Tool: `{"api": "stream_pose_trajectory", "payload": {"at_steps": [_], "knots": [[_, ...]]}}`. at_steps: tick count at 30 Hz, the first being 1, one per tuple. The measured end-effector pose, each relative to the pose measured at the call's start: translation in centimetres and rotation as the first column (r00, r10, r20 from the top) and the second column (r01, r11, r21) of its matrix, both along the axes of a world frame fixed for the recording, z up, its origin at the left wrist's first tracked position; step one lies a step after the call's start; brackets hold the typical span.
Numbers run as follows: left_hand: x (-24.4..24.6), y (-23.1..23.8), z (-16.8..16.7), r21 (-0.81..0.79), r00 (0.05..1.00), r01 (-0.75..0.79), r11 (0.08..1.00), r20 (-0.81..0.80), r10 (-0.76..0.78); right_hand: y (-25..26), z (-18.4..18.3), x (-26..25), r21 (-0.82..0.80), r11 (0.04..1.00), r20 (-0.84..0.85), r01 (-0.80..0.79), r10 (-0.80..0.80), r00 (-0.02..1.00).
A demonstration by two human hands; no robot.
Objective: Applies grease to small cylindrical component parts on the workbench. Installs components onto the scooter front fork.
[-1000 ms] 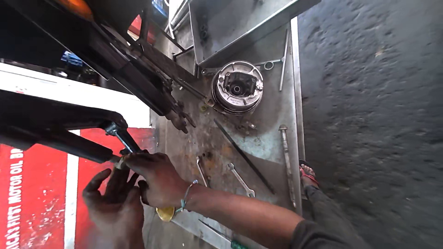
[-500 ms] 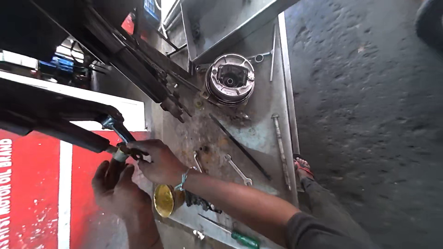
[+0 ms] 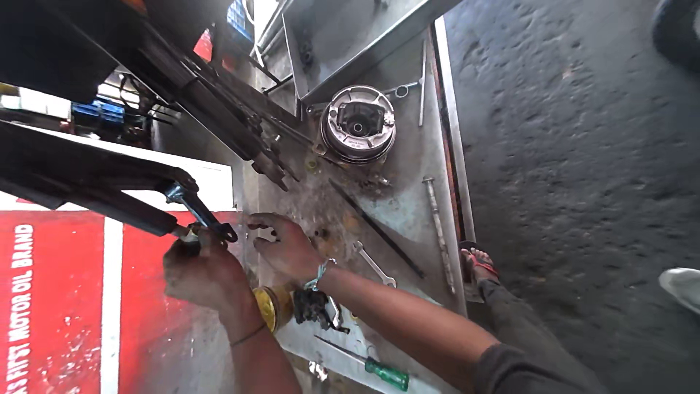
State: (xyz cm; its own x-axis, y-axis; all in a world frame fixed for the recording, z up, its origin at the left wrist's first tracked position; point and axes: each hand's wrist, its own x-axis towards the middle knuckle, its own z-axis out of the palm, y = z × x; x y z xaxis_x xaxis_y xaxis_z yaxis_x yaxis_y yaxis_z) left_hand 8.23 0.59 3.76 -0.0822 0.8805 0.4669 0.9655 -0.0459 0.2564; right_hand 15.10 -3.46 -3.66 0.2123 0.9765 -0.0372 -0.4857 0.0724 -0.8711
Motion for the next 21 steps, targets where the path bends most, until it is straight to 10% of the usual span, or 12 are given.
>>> {"api": "stream_pose_trajectory", "payload": {"at_steps": [21], "knots": [[0.1, 1.0, -1.5, 0.163, 0.994, -0.03, 0.986, 0.111, 0.012, -0.7, -0.4, -0.1, -0.016, 1.0, 0.008, -0.023, 0.024, 1.0]]}}
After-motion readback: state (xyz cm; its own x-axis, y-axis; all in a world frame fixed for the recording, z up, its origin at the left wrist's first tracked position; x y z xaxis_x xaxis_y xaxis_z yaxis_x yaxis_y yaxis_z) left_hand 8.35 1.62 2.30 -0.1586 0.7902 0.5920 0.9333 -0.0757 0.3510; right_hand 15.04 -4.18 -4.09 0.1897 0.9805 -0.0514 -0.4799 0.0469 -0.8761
